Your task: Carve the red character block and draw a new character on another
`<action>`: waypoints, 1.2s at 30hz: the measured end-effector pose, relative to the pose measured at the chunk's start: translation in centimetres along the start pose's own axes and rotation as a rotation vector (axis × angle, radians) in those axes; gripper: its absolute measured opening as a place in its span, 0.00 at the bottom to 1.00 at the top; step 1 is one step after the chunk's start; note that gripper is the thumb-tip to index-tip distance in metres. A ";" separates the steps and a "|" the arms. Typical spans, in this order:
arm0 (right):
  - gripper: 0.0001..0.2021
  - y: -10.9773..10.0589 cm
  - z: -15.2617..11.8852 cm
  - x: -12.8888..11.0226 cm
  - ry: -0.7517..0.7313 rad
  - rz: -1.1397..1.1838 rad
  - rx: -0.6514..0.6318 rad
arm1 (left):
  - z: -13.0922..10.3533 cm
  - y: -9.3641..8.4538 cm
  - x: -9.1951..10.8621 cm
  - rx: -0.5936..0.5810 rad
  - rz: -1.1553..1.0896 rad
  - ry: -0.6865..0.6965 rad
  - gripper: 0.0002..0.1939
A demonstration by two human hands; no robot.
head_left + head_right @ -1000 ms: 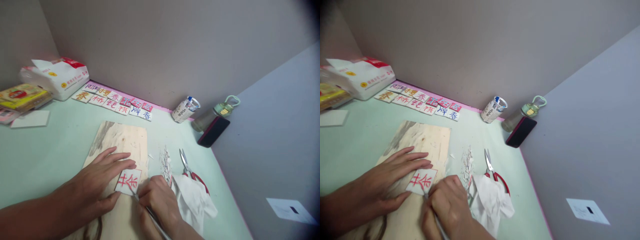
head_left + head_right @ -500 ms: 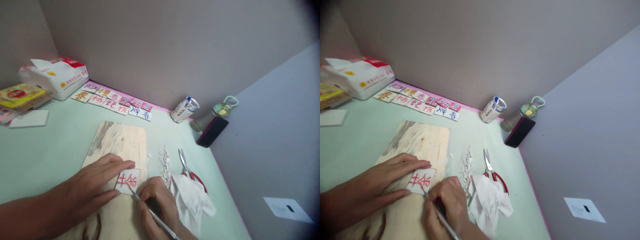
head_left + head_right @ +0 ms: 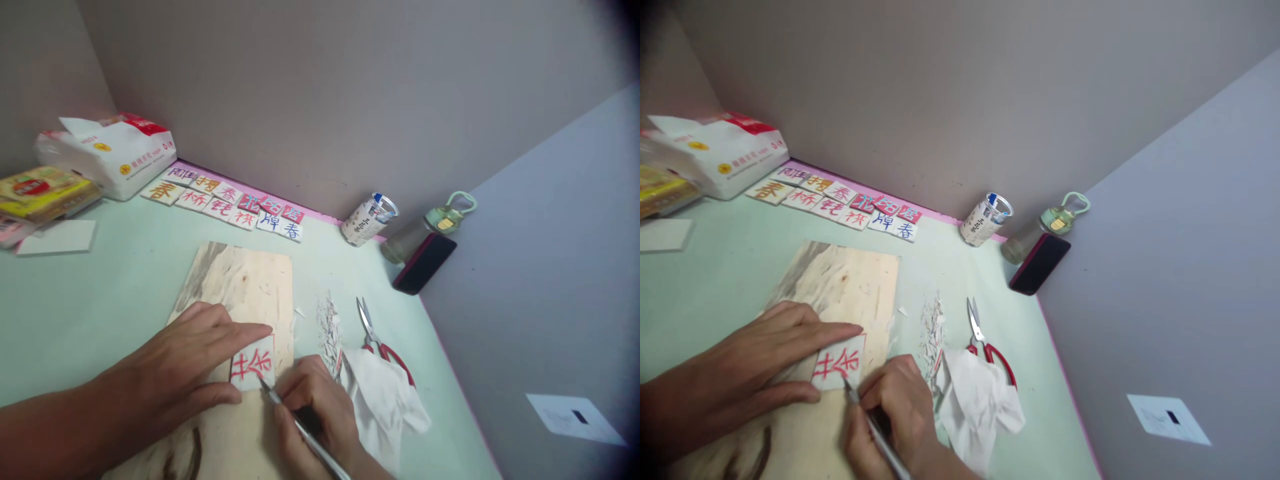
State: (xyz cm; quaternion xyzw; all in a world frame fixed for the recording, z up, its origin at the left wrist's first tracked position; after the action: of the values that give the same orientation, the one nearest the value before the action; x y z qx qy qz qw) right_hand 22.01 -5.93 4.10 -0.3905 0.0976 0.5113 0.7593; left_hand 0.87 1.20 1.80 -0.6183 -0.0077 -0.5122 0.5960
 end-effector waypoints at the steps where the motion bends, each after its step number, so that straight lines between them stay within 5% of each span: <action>1: 0.10 0.1 0.0 0.0 -0.005 0.000 -0.003 | 0.0 0.0 0.1 0.000 -0.004 -0.003 0.24; 21: 0.11 0.4 -0.3 -0.3 -0.139 -0.247 -0.039 | -0.1 0.5 0.4 0.036 0.022 -0.006 0.28; 36: 0.12 0.1 -0.6 -0.2 -0.133 -0.209 -0.079 | 0.0 0.7 0.8 0.044 0.080 0.018 0.31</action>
State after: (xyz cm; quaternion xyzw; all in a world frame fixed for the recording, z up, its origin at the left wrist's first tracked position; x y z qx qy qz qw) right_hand 22.01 -6.46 3.79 -0.3932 -0.0143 0.4574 0.7975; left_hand 1.70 0.49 1.79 -0.6003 0.0114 -0.4933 0.6294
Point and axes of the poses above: each hand's wrist, its own z-axis towards the middle knuckle, its own y-axis out of the palm, x = y × z, the point moved 2 cm from there along z, towards the middle knuckle, and after that the axes turned 8 degrees about -y, right-handed, at the moved point
